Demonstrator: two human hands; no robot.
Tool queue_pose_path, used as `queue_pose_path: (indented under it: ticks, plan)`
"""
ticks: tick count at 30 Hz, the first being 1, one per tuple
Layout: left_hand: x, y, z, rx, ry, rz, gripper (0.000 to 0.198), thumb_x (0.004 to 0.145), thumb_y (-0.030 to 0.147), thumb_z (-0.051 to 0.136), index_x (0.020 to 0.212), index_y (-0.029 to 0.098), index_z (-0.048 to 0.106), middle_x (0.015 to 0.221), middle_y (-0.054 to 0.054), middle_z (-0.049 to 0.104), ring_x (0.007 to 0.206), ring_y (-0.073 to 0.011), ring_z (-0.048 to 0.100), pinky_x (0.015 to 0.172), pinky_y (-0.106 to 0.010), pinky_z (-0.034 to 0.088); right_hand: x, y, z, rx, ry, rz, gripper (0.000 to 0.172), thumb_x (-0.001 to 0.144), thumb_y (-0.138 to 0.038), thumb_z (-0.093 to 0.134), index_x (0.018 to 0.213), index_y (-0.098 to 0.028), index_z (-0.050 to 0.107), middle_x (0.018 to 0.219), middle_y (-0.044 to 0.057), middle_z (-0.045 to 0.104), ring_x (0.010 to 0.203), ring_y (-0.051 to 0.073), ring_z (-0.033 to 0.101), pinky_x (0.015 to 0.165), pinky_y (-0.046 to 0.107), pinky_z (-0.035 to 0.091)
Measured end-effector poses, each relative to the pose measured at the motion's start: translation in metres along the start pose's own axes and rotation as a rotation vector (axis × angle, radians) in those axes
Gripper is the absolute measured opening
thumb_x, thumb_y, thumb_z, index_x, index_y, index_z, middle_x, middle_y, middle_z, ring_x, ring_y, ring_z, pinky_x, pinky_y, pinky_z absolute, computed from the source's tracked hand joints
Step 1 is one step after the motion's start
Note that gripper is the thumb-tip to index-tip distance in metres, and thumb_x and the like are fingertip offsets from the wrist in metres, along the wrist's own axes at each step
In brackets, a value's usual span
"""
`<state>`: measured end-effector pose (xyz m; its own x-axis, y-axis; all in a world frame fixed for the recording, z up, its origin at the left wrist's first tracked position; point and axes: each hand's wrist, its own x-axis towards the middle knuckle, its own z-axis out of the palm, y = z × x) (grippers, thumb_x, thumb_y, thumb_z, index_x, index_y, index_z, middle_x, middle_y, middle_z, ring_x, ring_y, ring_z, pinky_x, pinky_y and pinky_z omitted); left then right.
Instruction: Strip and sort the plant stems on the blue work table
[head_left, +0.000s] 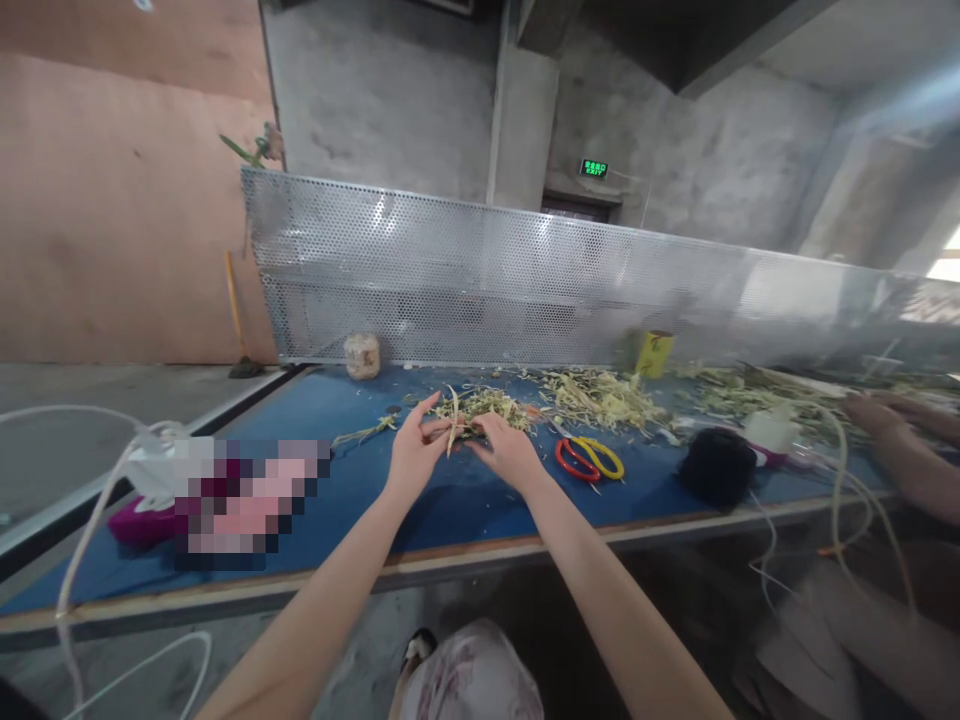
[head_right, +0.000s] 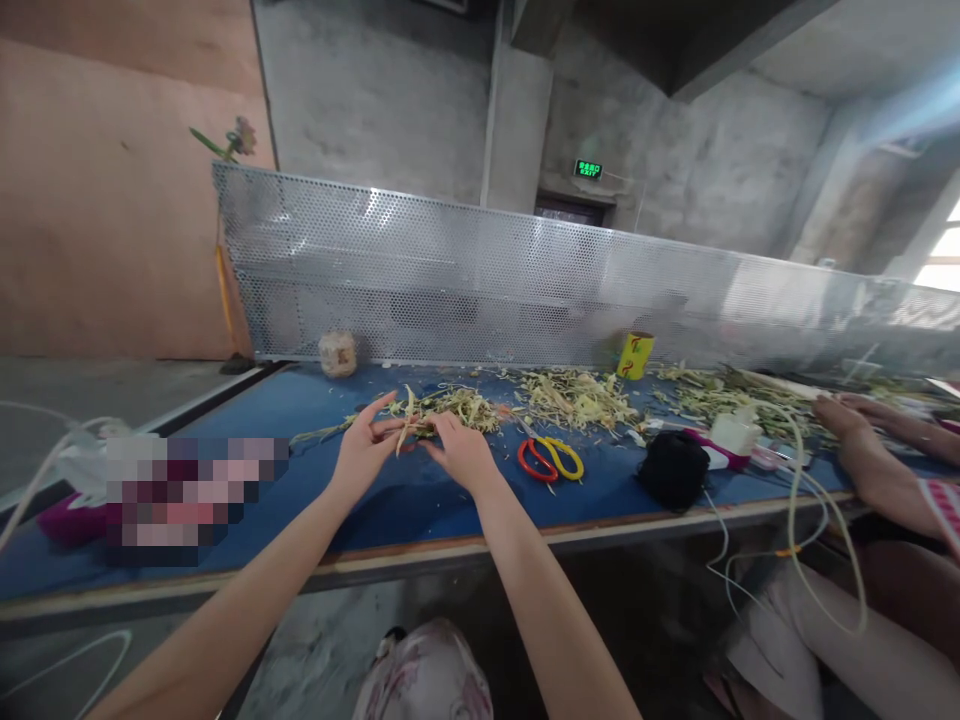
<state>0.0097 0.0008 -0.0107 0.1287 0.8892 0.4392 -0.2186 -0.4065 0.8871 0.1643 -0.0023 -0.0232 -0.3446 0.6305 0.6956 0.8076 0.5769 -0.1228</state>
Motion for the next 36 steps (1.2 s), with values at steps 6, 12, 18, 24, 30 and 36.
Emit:
queue_pose_path:
  ticks: [6, 12, 18, 24, 30, 36]
  plan:
    - [-0.002, -0.004, 0.000, 0.191, -0.016, -0.001, 0.065, 0.061, 0.024, 0.062, 0.120, 0.018, 0.036, 0.071, -0.003, 0.066, 0.057, -0.0177, 0.062, 0.047, -0.026, 0.050, -0.002, -0.003, -0.004, 0.175, 0.033, 0.041, 0.039, 0.075, -0.030, 0.053, 0.111, -0.020, 0.047, 0.103, 0.007, 0.052, 0.075, 0.014, 0.054, 0.067, 0.026, 0.046]
    - [-0.005, -0.002, 0.003, 0.245, -0.074, 0.019, 0.075, 0.060, 0.020, 0.062, 0.126, 0.019, 0.027, 0.068, -0.001, 0.065, 0.043, -0.0120, 0.057, 0.041, -0.022, 0.047, 0.001, 0.004, 0.002, 0.510, 0.042, 0.061, 0.030, 0.073, -0.031, 0.057, 0.100, -0.018, 0.058, 0.100, 0.008, 0.054, 0.063, 0.010, 0.049, 0.057, 0.024, 0.044]
    - [-0.005, -0.001, 0.007, 0.192, -0.087, -0.029, 0.083, 0.062, 0.029, 0.063, 0.130, 0.019, 0.016, 0.077, -0.006, 0.065, 0.056, -0.0186, 0.063, 0.037, -0.021, 0.046, 0.006, -0.004, -0.003, 0.664, 0.105, 0.106, 0.015, 0.074, -0.026, 0.055, 0.084, -0.020, 0.066, 0.094, 0.005, 0.057, 0.073, 0.012, 0.053, 0.057, 0.022, 0.042]
    - [-0.006, 0.002, 0.009, 0.164, -0.206, -0.100, 0.084, 0.064, 0.028, 0.062, 0.131, 0.021, 0.012, 0.092, -0.011, 0.065, 0.042, -0.0152, 0.060, 0.027, -0.015, 0.031, 0.004, 0.001, -0.005, 0.917, 0.120, 0.240, 0.011, 0.071, -0.026, 0.059, 0.069, -0.018, 0.067, 0.075, 0.003, 0.060, 0.073, 0.013, 0.056, 0.066, 0.025, 0.045]
    - [-0.005, -0.001, 0.009, 0.188, -0.224, -0.098, 0.081, 0.064, 0.029, 0.063, 0.129, 0.021, 0.017, 0.084, -0.009, 0.067, 0.033, -0.0131, 0.056, 0.034, -0.021, 0.042, 0.004, 0.001, -0.005, 0.883, 0.176, 0.322, 0.013, 0.069, -0.028, 0.059, 0.066, -0.018, 0.067, 0.072, 0.003, 0.063, 0.072, 0.015, 0.058, 0.067, 0.026, 0.045]
    - [-0.007, 0.001, 0.010, 0.207, -0.286, -0.103, 0.078, 0.066, 0.033, 0.061, 0.129, 0.022, 0.016, 0.078, -0.004, 0.068, 0.031, -0.0118, 0.054, 0.036, -0.023, 0.045, 0.003, 0.000, -0.003, 0.852, 0.217, 0.333, 0.013, 0.069, -0.029, 0.059, 0.068, -0.019, 0.068, 0.072, 0.004, 0.066, 0.065, 0.016, 0.059, 0.058, 0.025, 0.045]
